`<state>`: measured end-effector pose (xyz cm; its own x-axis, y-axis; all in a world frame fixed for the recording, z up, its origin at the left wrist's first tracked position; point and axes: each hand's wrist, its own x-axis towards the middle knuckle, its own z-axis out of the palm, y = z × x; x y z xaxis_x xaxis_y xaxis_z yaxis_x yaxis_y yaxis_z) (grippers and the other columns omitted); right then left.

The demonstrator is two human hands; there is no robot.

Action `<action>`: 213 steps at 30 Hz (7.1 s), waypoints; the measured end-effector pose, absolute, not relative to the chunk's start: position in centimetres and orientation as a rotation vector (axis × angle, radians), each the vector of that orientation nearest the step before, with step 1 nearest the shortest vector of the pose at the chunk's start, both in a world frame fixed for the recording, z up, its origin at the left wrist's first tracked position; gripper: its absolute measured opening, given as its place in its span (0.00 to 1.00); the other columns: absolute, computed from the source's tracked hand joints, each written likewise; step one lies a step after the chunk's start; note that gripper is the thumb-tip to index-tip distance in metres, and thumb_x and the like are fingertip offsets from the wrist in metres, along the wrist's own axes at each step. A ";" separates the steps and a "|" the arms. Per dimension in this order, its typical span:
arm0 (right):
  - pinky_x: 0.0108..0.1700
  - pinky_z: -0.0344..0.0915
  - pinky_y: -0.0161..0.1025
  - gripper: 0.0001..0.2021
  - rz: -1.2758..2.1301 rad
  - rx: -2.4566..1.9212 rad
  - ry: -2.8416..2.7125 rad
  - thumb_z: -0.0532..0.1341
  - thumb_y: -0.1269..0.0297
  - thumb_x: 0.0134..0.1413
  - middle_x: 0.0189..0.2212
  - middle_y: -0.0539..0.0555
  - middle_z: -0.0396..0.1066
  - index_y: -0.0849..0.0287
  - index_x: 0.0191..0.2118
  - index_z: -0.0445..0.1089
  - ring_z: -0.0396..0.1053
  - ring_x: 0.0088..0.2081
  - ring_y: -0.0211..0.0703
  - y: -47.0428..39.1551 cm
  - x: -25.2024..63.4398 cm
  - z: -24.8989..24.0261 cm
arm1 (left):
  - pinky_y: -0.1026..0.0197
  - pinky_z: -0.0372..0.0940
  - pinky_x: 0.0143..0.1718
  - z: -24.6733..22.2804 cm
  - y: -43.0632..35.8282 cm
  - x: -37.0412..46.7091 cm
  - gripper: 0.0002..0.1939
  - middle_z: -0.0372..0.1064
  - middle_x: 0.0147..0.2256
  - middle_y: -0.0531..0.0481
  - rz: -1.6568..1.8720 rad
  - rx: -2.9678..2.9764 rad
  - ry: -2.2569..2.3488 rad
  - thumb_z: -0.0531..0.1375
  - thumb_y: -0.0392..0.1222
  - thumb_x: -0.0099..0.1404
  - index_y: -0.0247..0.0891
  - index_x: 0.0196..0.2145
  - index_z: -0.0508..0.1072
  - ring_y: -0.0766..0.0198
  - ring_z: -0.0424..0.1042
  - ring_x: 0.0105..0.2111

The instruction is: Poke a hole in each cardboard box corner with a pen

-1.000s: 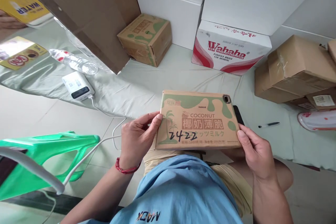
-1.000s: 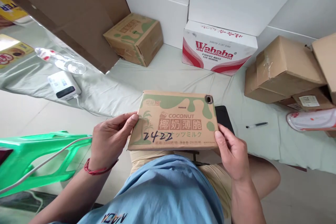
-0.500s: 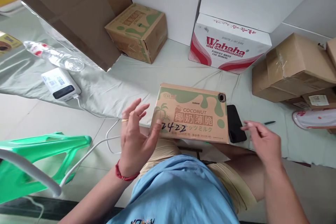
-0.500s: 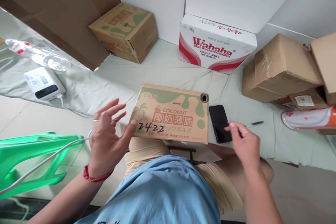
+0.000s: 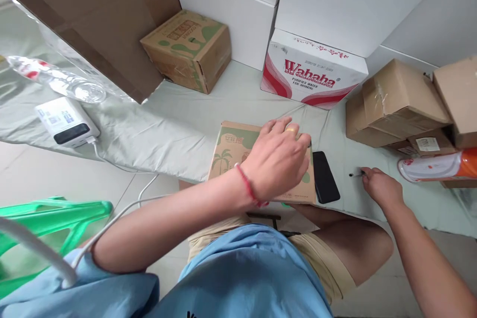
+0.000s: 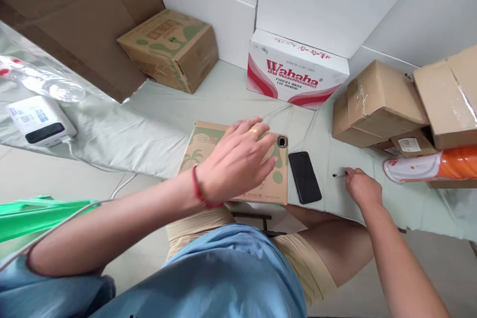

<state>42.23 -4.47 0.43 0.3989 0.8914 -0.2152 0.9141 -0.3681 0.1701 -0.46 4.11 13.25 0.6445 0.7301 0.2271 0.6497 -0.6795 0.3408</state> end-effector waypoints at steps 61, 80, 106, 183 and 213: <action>0.30 0.61 0.36 0.06 -0.944 3.489 2.262 0.65 0.61 0.58 0.21 0.45 0.70 0.56 0.33 0.73 0.66 0.23 0.37 2.1 15.2 7.2 | 0.46 0.52 0.78 7.2 0.1 -4.1 0.47 0.55 0.77 0.34 0.428 2.748 0.817 0.70 0.61 0.70 0.28 0.73 0.64 0.45 0.57 0.77; 0.29 0.57 0.38 0.05 -0.480 3.676 2.140 0.62 0.63 0.56 0.21 0.44 0.64 0.54 0.29 0.68 0.60 0.24 0.38 1.8 15.6 6.5 | 0.46 0.54 0.77 7.2 0.1 -4.2 0.46 0.55 0.76 0.33 0.423 2.766 0.826 0.70 0.61 0.70 0.29 0.73 0.64 0.45 0.59 0.77; 0.36 0.65 0.38 0.10 -0.697 3.563 2.236 0.66 0.55 0.61 0.25 0.46 0.71 0.56 0.37 0.74 0.69 0.29 0.40 2.5 15.3 7.1 | 0.45 0.53 0.78 7.4 0.0 -4.2 0.44 0.56 0.76 0.33 0.426 2.759 0.819 0.69 0.59 0.72 0.28 0.73 0.64 0.45 0.57 0.77; 0.38 0.65 0.47 0.18 -0.397 2.931 1.087 0.62 0.44 0.55 0.23 0.57 0.73 0.55 0.33 0.76 0.72 0.31 0.57 -7.6 36.3 2.2 | 0.45 0.53 0.79 7.7 0.1 -4.9 0.41 0.59 0.75 0.32 0.407 2.757 0.801 0.68 0.57 0.74 0.26 0.72 0.65 0.44 0.58 0.77; 0.52 0.71 0.51 0.42 -1.057 3.234 1.331 0.72 0.38 0.42 0.46 0.59 0.79 0.57 0.59 0.67 0.77 0.47 0.56 -8.3 25.3 2.4 | 0.46 0.57 0.76 8.3 0.3 -4.7 0.43 0.62 0.73 0.31 0.360 2.767 0.808 0.72 0.57 0.70 0.27 0.71 0.66 0.44 0.61 0.75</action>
